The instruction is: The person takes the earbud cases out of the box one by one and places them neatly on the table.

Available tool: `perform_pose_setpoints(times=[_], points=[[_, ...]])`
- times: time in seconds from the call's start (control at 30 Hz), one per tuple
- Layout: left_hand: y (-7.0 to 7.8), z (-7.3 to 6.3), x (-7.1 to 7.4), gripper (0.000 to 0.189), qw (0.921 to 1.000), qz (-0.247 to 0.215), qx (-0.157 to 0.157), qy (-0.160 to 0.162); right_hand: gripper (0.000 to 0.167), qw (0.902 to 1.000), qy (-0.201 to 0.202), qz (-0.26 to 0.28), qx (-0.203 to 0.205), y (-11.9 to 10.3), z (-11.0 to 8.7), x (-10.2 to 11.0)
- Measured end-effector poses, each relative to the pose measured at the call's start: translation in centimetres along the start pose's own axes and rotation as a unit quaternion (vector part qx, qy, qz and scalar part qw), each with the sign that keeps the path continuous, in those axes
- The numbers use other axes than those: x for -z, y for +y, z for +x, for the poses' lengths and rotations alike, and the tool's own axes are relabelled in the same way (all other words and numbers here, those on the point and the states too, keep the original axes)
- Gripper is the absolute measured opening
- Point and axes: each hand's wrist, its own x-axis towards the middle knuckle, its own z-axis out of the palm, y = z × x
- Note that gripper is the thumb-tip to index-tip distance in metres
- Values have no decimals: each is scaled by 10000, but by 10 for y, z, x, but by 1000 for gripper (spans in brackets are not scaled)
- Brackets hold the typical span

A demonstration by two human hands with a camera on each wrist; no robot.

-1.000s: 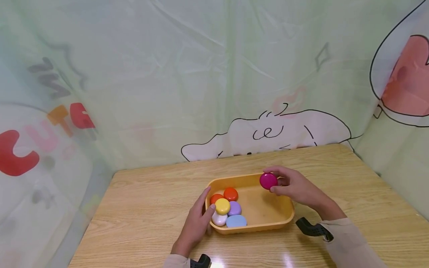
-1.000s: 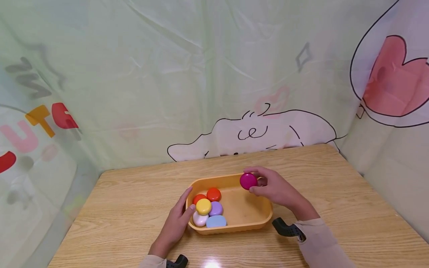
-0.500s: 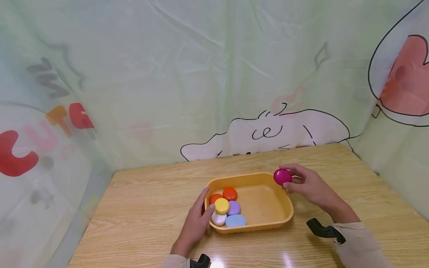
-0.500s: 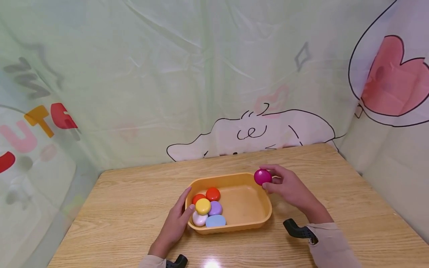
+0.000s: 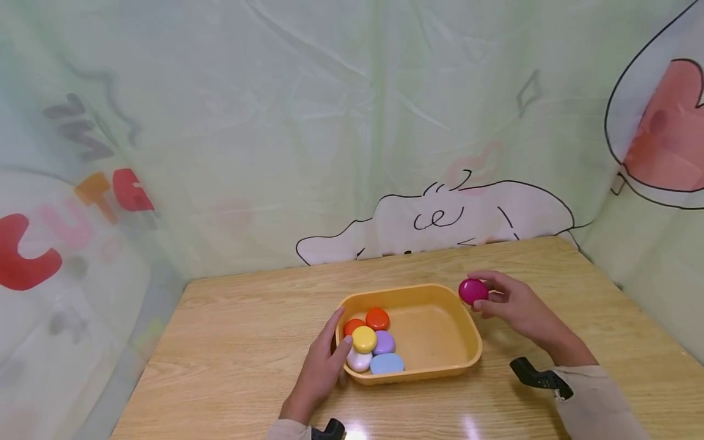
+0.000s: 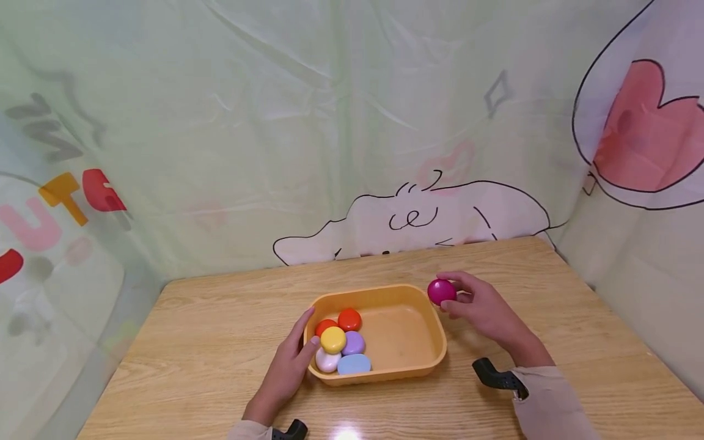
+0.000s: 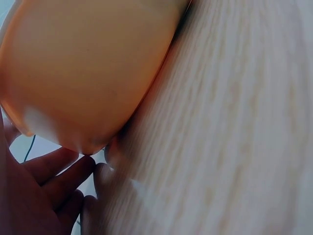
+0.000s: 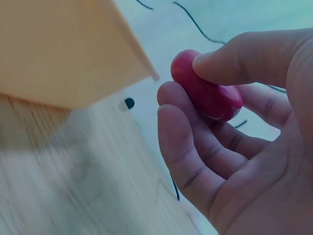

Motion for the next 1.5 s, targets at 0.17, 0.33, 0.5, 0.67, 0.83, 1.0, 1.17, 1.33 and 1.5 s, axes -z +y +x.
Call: perform_pose_setpoints(times=[0.17,0.33,0.5,0.67,0.83,1.0,1.17,1.33,1.5], points=[[1,-1,1,58,10000,42,-56,36,59,9996,87,-242,-113,9,0,5],[2,-1,1,58,9999,41,-118,49,57,9992,134,-266,-251,19,1,9],[2,-2,2,58,9999,40,-129,50,59,9976,145,-436,-523,26,3,9],[2,-1,2,58,9999,49,-96,55,58,9913,292,-908,-902,35,4,9],[1,-2,2,59,10000,74,-27,30,58,9870,282,-1141,-1094,42,6,7],[1,-1,2,58,10000,86,-16,34,58,9837,222,-1377,-1137,43,6,4],[1,-1,2,58,9999,56,-76,47,58,9807,270,-1566,-1142,42,7,2],[2,-1,2,58,9999,39,-109,53,56,9783,276,-1693,-1158,42,6,0],[2,-1,1,58,9999,26,-108,54,57,9765,287,-1777,-1188,43,7,1]])
